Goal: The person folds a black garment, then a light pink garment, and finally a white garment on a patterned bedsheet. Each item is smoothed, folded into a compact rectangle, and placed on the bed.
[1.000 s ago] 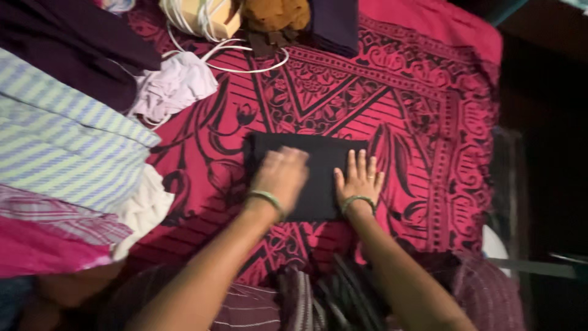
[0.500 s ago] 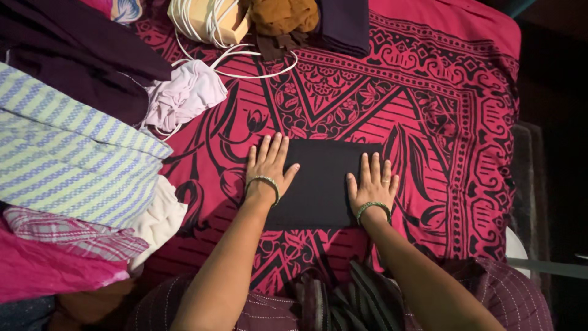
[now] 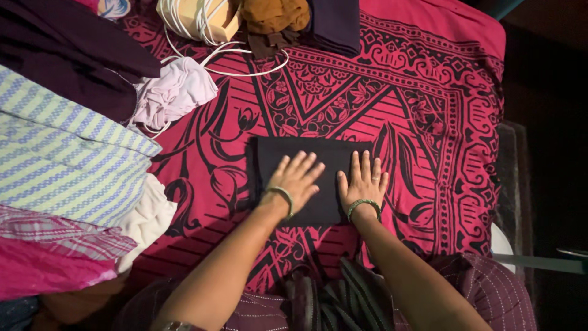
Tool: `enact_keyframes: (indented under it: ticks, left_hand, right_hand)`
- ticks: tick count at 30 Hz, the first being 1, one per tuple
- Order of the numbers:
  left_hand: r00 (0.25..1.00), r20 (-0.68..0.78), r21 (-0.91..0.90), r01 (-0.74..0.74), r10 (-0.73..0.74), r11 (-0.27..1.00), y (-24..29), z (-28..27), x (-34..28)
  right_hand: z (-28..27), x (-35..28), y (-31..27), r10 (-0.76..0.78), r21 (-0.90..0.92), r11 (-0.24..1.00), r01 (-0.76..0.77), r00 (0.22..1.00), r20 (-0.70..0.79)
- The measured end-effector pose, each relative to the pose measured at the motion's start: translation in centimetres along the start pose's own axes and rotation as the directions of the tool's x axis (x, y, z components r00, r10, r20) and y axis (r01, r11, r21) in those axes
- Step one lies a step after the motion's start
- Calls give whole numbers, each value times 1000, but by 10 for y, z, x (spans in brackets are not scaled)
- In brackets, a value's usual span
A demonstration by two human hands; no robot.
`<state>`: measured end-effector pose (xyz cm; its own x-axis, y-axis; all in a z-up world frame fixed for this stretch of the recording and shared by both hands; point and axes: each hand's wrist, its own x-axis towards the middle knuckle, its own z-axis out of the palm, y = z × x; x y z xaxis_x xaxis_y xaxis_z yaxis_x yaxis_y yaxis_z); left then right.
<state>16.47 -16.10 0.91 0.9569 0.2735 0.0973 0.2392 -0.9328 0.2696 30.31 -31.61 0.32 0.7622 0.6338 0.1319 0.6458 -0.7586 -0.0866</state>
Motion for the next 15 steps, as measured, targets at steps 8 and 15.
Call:
enact_keyframes:
  ticks: [8,15]
  left_hand:
    - [935,-130,-3,332,-329,943,-58,-7,-5]
    - [951,-147,2,276,-273,961,-62,-6,-8]
  right_hand:
    - [3,3,0,13,10,1000,-13,1000,9]
    - [0,3,-1,18,20,1000,-19,999,31]
